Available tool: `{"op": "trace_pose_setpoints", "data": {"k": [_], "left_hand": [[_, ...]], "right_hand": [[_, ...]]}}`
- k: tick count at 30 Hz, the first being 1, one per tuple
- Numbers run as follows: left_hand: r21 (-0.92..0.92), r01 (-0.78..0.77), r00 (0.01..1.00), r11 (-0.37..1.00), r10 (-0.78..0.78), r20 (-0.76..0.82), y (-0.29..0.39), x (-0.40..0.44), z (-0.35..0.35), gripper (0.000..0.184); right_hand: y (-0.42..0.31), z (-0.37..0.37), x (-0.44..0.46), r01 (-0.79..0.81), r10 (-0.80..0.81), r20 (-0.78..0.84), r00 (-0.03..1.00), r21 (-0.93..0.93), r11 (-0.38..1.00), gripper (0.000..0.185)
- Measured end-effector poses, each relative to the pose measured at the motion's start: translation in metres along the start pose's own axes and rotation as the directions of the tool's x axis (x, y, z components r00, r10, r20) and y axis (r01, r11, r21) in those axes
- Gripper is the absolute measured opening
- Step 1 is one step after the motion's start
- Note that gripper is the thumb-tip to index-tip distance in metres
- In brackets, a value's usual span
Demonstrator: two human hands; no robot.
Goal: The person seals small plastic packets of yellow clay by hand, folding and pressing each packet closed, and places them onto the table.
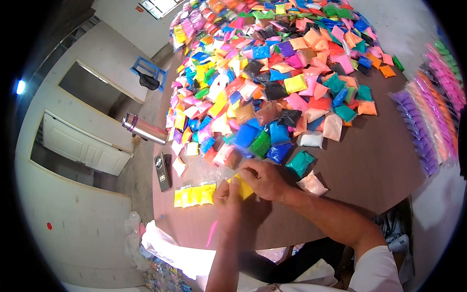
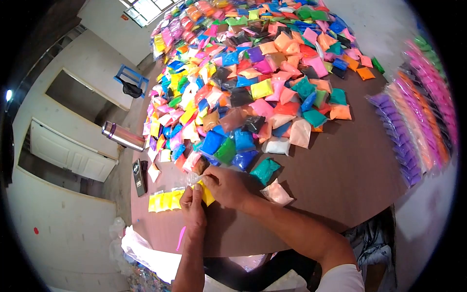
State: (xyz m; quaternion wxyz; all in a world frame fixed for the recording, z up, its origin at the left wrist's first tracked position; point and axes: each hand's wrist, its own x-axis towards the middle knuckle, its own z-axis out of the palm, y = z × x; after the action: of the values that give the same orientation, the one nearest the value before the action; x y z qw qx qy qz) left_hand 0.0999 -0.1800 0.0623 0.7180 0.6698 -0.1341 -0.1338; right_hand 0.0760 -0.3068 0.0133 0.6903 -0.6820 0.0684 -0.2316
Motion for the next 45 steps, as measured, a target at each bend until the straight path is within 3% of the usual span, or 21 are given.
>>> {"op": "trace_pose_setpoints", "data": {"k": [5,9,11,14,16,19,27,32,38,43,45], "left_hand": [[0.165,-0.076,0.997,0.983,0.073,0.029,-0.024,0.01,-0.019,0.027],[0.144,-0.111,0.994,0.983,0.11,0.014,-0.025,0.009,-0.017,0.027],[0.134,-0.101,0.995,0.986,0.1,0.012,-0.021,0.007,-0.014,0.027],[0.167,-0.019,0.999,0.986,0.024,-0.03,-0.017,0.007,-0.012,0.031],[0.317,-0.097,0.995,0.944,0.079,0.068,-0.02,0.008,-0.019,0.034],[0.412,-0.11,0.994,0.904,0.094,0.061,-0.027,0.013,-0.024,0.036],[0.314,-0.125,0.992,0.941,0.119,0.036,-0.033,0.013,-0.025,0.037],[0.326,-0.083,0.997,0.942,0.074,0.037,-0.025,0.011,-0.02,0.037],[0.363,-0.109,0.993,0.925,0.088,0.073,-0.028,0.011,-0.021,0.036],[0.181,-0.071,0.997,0.981,0.071,0.008,-0.014,0.004,-0.005,0.035],[0.209,-0.066,0.998,0.976,0.063,0.021,-0.023,0.008,-0.015,0.035]], "right_hand": [[0.002,0.002,0.001,0.124,-0.126,-0.012,0.992,-0.071,0.99,0.02],[-0.007,0.0,-0.001,0.059,-0.053,0.049,0.997,-0.117,0.991,0.02],[0.004,0.004,0.0,0.105,-0.106,-0.01,0.994,-0.046,0.993,0.017],[0.009,0.004,0.001,0.056,-0.058,-0.055,0.997,-0.029,0.998,0.017],[0.011,0.004,0.003,0.051,-0.05,-0.073,0.996,0.015,0.999,0.017],[0.01,0.001,0.004,0.02,-0.017,-0.072,0.997,0.036,0.999,0.02],[-0.012,-0.002,0.001,-0.01,0.009,-0.009,1.0,-0.052,0.999,0.025],[0.01,0.002,0.005,0.009,-0.003,-0.078,0.997,0.077,0.997,0.025],[0.008,0.001,0.005,-0.043,0.047,-0.058,0.997,0.073,0.996,0.027],[0.005,-0.001,0.005,-0.082,0.082,0.005,0.997,0.108,0.991,0.027],[0.007,0.0,0.005,-0.081,0.082,-0.003,0.997,0.114,0.99,0.027]]}}
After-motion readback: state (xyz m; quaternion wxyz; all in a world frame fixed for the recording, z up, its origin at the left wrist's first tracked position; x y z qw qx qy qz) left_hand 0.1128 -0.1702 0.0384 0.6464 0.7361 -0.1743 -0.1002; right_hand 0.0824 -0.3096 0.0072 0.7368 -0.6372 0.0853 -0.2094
